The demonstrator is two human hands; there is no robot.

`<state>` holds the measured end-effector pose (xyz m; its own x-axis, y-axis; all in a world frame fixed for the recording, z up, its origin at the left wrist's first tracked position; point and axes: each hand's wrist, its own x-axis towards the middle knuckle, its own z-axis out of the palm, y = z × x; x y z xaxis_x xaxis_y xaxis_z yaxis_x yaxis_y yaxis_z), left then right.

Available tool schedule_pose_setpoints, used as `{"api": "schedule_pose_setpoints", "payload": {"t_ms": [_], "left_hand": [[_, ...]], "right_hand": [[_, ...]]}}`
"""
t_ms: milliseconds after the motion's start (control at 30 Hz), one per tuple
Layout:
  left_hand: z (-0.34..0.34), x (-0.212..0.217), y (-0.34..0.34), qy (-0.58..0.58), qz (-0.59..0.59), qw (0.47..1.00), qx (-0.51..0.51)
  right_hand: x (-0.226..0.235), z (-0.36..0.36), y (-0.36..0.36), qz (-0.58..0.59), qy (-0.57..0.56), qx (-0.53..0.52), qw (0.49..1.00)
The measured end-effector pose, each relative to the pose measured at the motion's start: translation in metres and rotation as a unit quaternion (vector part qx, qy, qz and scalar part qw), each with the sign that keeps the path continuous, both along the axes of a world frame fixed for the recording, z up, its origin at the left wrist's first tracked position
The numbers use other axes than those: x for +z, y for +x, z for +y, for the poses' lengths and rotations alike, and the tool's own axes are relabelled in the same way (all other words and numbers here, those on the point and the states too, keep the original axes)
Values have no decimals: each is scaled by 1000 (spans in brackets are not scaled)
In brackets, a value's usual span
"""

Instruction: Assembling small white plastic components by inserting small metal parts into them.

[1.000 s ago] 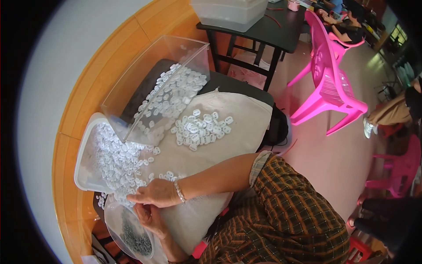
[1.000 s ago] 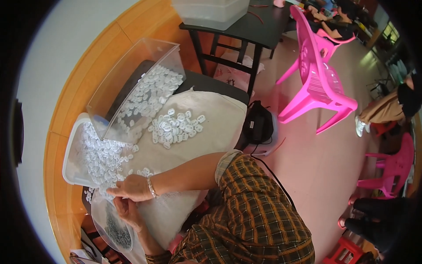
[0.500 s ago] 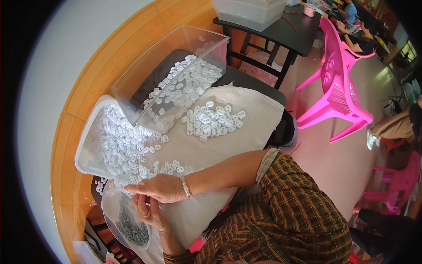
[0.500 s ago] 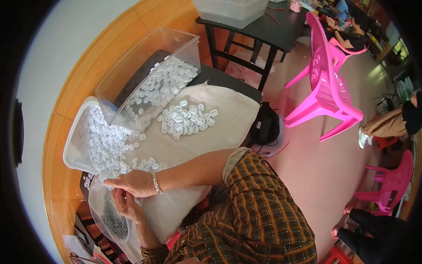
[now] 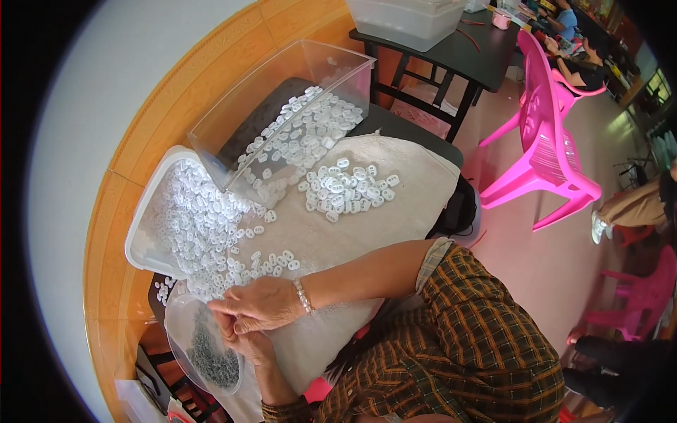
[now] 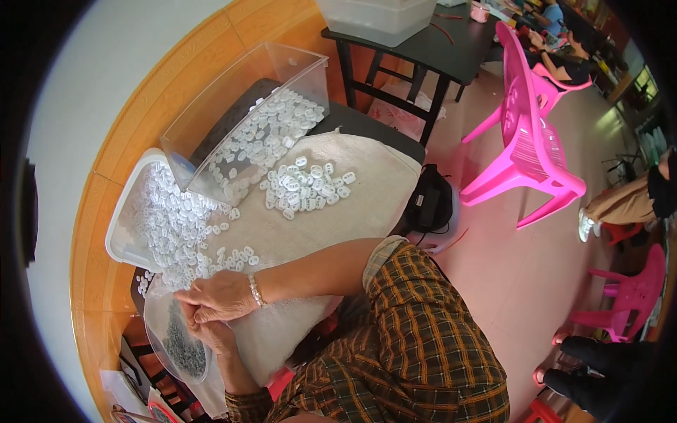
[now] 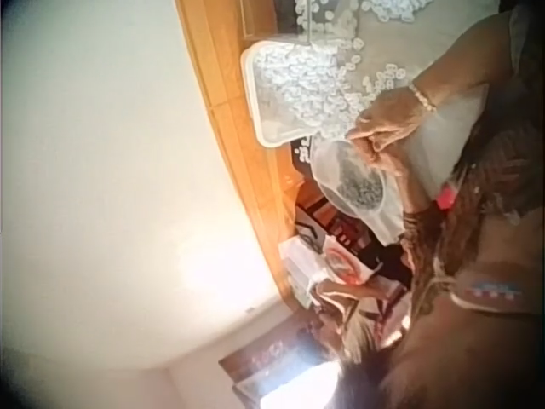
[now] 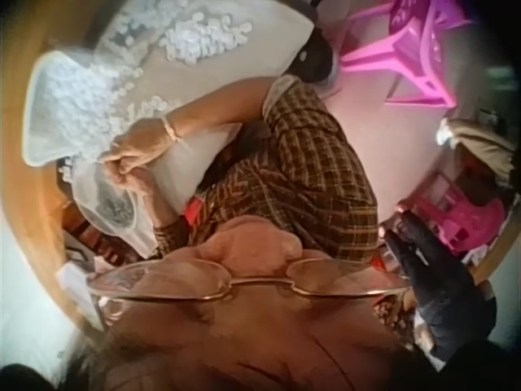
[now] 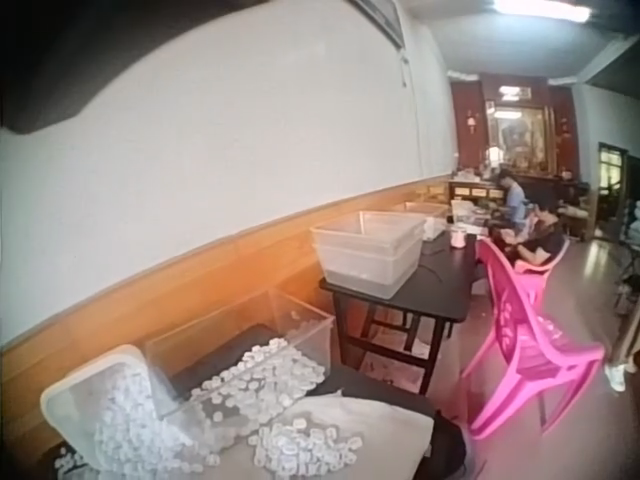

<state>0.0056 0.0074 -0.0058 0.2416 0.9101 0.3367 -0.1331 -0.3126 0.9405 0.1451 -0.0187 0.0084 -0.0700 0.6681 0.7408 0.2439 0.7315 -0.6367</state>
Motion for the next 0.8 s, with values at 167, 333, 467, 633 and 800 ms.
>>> {"api": "schedule_pose_setpoints", "payload": {"t_ms": [167,333,467,633,800], "left_hand": [[-1,13,4,140,116,982,44],[1,12,1,136,120,983,28],[2,13,-3,114,102,988,26],[-6,20,8,-11,44,999,16],[-1,18,3,-53,46,997,-12]], "right_hand": [[0,2,15,-117,-137,-125,976],[0,6,21,2,-212,-22,977],[14,1,23,131,-376,91,913],[1,5,24,5,-184,-52,982],[0,2,20,-54,-59,-111,991]]}}
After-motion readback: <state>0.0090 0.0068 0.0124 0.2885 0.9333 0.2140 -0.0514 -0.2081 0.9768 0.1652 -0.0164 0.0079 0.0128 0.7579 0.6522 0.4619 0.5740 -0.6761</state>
